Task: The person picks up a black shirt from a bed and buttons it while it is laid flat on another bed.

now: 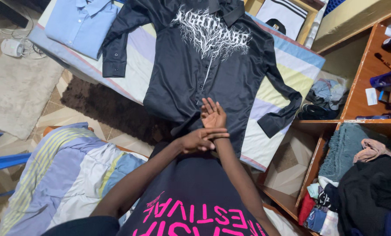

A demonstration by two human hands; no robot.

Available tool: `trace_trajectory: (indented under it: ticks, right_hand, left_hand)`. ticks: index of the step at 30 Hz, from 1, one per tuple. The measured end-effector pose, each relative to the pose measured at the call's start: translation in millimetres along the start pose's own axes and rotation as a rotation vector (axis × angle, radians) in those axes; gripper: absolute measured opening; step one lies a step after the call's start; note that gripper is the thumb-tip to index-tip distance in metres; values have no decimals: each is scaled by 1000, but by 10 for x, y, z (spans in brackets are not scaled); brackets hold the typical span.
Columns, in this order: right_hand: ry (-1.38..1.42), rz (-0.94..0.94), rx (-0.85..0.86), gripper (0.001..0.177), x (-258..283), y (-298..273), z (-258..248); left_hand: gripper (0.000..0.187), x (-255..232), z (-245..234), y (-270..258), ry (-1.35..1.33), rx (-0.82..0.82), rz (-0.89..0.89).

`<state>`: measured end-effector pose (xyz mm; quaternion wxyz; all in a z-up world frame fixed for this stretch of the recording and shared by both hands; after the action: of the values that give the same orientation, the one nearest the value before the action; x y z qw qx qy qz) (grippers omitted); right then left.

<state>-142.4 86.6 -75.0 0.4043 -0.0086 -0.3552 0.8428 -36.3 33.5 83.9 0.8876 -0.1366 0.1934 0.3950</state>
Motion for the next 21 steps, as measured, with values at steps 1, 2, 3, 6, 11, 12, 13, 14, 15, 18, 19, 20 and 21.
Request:
trace_trajectory:
  ticks: [1, 2, 3, 6, 11, 12, 13, 14, 15, 18, 19, 20, 21]
  right_hand:
    - [21, 41, 61, 52, 6, -30, 122]
    - [22, 38, 65, 52, 61, -27, 197]
    - [31, 119, 1, 52, 59, -13, 215]
    - [68, 211, 37, 56, 69, -79, 370]
    - [97, 236, 408, 71, 86, -526, 811]
    - [76, 230, 442, 75, 130, -588, 855]
    - [55, 225, 475, 80, 167, -650, 880]
    - [54, 221, 479, 80, 212, -689, 879]
    - [54, 177, 476, 81, 274, -730, 841]
    - [36, 113, 418, 79, 402, -674, 578]
    - [17, 97, 363, 77, 424, -609, 399]
    - [17, 95, 364, 77, 437, -524, 238]
    - [-21, 76, 232, 65, 435, -380, -24]
  left_hand:
    - [81, -3, 144, 24, 2, 2, 1]
    - [101, -235, 362, 15, 807, -48, 425]
    - [120, -303, 701, -72, 1602, -78, 847]
    - [91, 47, 543, 79, 1750, -127, 166]
    - [78, 169, 423, 166, 1832, -35, 568]
    - [79, 193, 464, 158, 1829, -16, 730]
    - [79, 271, 464, 163, 1827, -20, 728]
    - [79, 309, 453, 190, 1797, -14, 693]
    - [79, 337, 454, 221, 1767, -7, 658]
    - [78, 469, 496, 325, 1795, -11, 559]
    - [78, 517, 522, 345, 1793, -9, 559]
    - [79, 562, 504, 384, 1784, -17, 507]
    - [81, 601, 477, 423, 1775, -24, 456]
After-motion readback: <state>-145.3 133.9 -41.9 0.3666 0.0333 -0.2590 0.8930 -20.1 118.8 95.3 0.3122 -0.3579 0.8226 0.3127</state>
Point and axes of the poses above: each hand's wrist, its own y-axis towards the middle knuckle, its own z-axis out of the palm, x = y × z, the point moved 7 cm from there along y, towards the middle knuckle, and after that the axes turned 3 degrees about -x, right-handed, at the moved point
